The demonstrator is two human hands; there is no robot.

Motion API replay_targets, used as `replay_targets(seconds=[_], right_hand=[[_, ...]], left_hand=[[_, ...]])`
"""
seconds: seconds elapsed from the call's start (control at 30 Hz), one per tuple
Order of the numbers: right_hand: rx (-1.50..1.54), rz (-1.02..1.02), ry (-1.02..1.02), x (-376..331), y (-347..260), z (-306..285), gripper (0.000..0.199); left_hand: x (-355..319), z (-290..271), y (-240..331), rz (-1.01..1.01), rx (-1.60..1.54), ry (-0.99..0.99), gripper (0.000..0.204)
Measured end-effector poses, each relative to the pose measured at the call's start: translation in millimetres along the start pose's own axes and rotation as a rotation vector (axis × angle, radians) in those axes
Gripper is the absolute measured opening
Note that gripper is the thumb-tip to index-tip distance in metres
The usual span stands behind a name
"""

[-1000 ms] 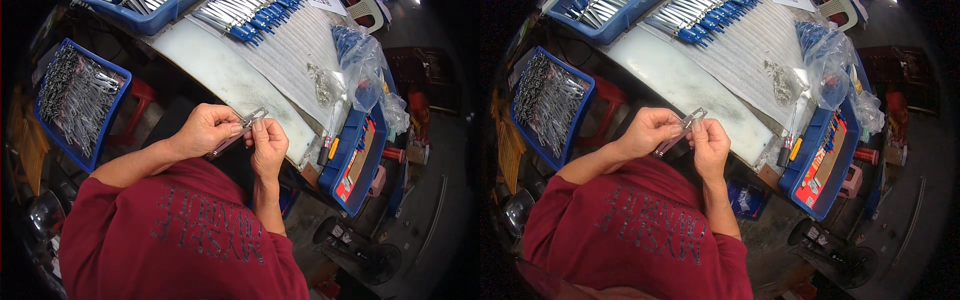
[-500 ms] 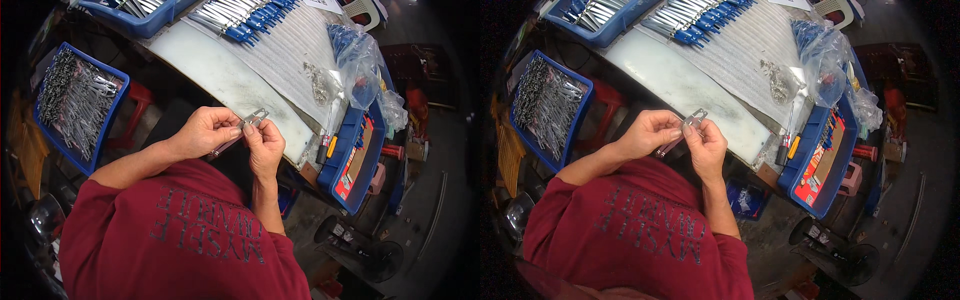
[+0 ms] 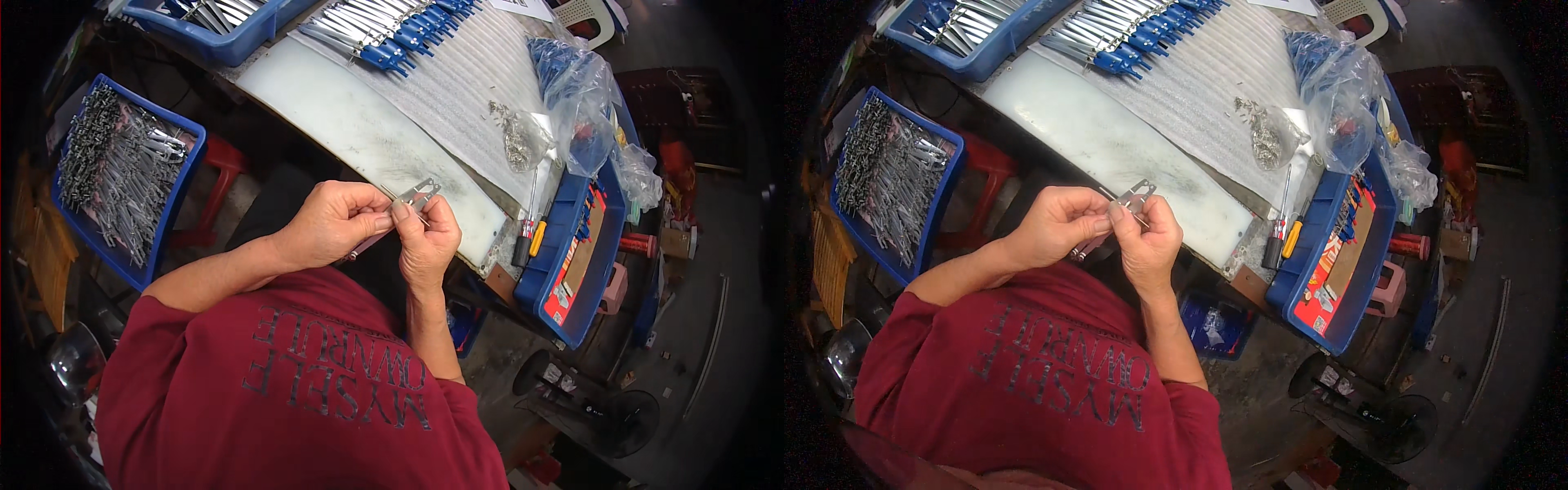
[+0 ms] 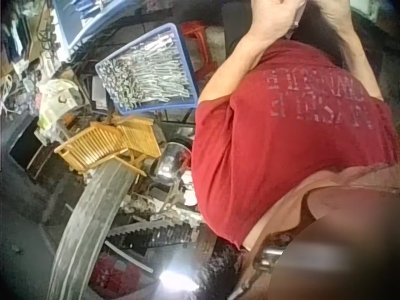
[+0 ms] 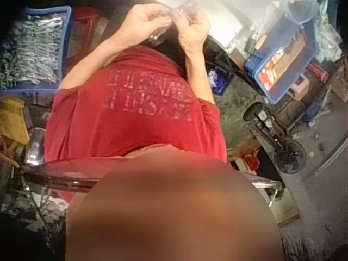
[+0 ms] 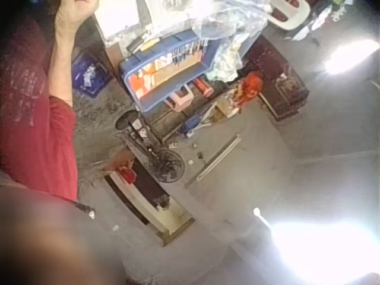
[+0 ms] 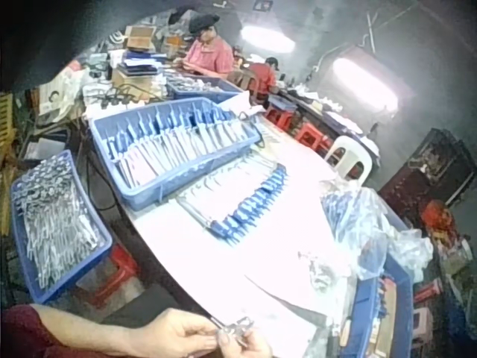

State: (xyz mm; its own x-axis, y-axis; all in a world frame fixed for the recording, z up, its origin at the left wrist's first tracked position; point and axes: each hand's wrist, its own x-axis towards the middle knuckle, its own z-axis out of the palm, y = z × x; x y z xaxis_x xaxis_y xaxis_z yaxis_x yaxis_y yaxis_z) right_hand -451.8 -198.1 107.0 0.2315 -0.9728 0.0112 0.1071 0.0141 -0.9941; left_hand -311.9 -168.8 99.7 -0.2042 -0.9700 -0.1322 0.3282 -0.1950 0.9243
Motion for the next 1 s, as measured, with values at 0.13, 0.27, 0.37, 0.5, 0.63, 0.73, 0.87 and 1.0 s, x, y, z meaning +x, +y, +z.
replay_targets(seconds=[0.13,0.27,0.37,0.5,0.63,0.73,0.87,1.0], right_hand=[[0.104,0.012,0.005,0.8,5.1,-2.9,0.012],[0.086,0.064,-0.021,1.4,6.7,-7.3,0.013],[0.097,0.055,-0.058,2.2,2.3,-4.1,0.011],[0.085,0.026,-0.039,0.9,1.8,-2.5,0.012],[0.077,0.0,-0.052,0.1,2.0,-3.1,0.011],[0.135,0.043,-0.027,0.3,3.1,-4.4,0.01],[0.124,0.002,-0.017,-0.1,7.2,-5.3,0.011],[0.102,-0.004,0.022,-2.8,7.9,-2.0,0.014]], left_hand=[[-0.5,0.9,0.1,-0.002,0.003,0.002,0.009],[-0.3,-0.3,1.0,-0.006,-0.007,0.007,0.009],[0.5,-1.5,0.3,0.008,0.008,0.018,0.009],[-0.2,-1.9,0.2,0.014,0.029,0.027,0.009],[-0.6,-1.9,1.6,0.01,-0.032,0.012,0.009],[-0.9,-2.4,2.3,0.014,-0.02,0.016,0.009],[-1.7,-1.7,3.5,0.032,0.001,0.03,0.008],[-2.4,0.7,7.9,0.041,0.039,0.058,0.008]])
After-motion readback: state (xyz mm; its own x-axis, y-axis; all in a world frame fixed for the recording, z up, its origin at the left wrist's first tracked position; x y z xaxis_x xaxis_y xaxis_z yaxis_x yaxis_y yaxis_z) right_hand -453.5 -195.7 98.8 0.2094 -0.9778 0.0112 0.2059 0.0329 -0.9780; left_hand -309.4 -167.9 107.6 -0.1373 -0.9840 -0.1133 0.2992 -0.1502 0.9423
